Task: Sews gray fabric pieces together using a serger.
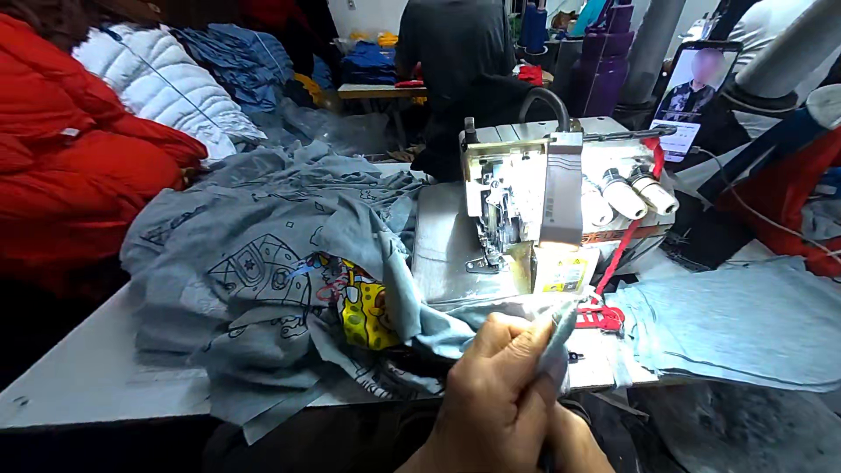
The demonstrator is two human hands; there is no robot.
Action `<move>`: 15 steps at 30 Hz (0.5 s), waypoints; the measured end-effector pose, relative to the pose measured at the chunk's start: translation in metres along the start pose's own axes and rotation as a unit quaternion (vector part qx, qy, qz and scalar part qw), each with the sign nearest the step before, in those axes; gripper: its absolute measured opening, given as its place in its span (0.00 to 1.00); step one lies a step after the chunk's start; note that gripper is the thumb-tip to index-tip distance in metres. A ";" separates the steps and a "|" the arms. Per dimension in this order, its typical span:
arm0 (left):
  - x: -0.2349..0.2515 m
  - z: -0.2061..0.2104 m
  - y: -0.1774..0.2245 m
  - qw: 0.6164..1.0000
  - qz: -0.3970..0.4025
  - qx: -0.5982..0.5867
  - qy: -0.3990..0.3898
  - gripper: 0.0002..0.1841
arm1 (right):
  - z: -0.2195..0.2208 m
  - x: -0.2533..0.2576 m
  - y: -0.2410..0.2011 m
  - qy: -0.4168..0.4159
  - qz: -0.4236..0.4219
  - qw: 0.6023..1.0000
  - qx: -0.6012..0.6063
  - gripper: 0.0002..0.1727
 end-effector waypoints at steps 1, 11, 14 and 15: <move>-0.001 0.000 0.007 1.000 0.021 0.002 -0.008 0.16 | 0.002 -0.002 0.001 0.016 0.030 0.999 0.038 0.15; -0.005 -0.026 0.007 0.910 0.161 0.375 -0.074 0.08 | -0.090 -0.024 -0.037 -0.036 -0.052 0.979 0.195 0.15; -0.009 -0.008 0.017 0.929 0.149 0.297 -0.164 0.04 | -0.089 -0.042 -0.023 -0.063 -0.031 0.990 0.126 0.16; -0.011 0.000 0.025 0.941 0.132 0.214 -0.226 0.06 | -0.090 -0.051 -0.013 -0.067 -0.009 0.998 0.020 0.12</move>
Point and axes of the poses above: each hand's wrist, its own x-axis towards the middle knuckle, its own z-axis out of the palm, y = z × x, the point moved 10 cm from there along x, towards the middle knuckle, and after that the axes turned 14 degrees about -z, right-handed, at the moved point
